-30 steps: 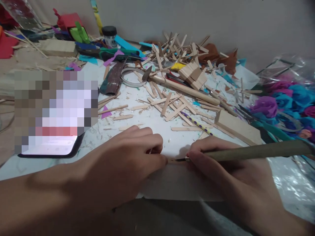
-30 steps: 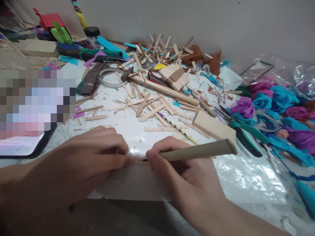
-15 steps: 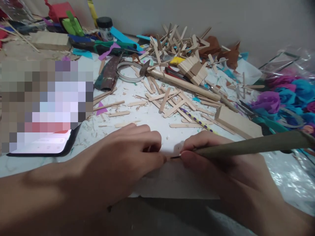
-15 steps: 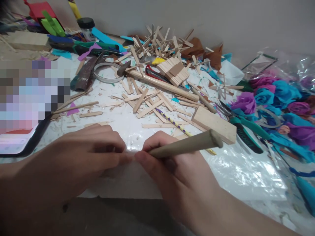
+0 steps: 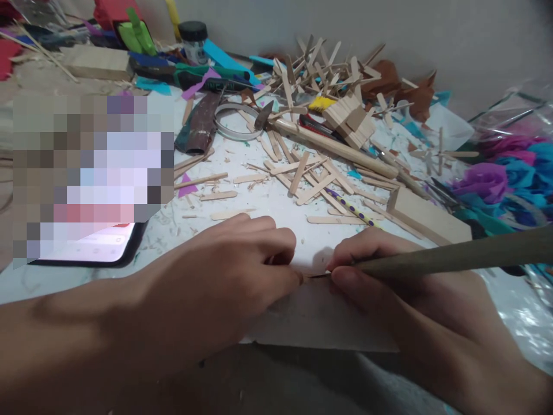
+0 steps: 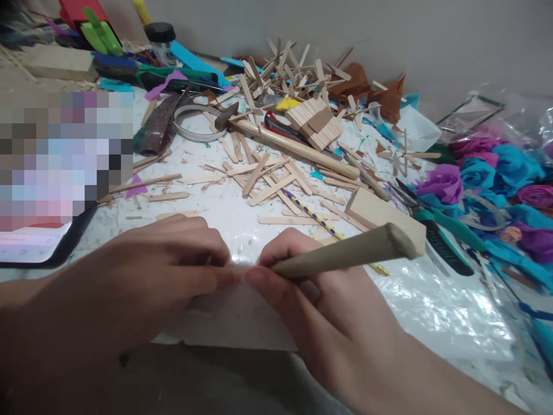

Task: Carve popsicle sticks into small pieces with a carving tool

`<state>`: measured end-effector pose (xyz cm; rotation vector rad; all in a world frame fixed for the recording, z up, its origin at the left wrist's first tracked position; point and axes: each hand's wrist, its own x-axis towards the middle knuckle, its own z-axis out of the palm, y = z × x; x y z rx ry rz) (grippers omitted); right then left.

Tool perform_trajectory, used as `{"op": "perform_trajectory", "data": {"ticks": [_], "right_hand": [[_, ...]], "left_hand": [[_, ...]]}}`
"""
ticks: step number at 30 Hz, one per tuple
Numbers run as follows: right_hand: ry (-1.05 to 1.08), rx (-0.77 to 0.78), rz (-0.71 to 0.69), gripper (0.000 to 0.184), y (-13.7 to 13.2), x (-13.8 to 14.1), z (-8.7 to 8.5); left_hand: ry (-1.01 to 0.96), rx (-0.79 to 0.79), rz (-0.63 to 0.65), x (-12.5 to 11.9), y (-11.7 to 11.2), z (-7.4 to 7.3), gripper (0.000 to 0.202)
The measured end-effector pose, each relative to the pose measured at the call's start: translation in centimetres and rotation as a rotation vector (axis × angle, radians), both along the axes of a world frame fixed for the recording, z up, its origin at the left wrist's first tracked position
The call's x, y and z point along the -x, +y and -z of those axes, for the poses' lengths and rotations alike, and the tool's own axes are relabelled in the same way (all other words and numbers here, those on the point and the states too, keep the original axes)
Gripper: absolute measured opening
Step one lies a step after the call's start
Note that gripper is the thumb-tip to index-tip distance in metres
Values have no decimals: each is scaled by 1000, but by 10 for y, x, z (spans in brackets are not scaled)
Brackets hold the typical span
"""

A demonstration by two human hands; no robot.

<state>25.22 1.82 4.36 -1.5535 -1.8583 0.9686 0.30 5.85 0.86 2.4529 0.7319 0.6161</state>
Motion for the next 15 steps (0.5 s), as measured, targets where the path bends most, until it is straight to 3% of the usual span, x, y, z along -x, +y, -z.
{"op": "perform_trajectory", "data": {"ticks": [9, 15], "right_hand": [[-108, -138, -81, 23, -3, 0, 7], [4, -87, -53, 29, 5, 3, 8]], "left_hand": [[28, -20, 25, 3, 2, -2, 38], [77, -17, 81, 6, 1, 0, 33]]}}
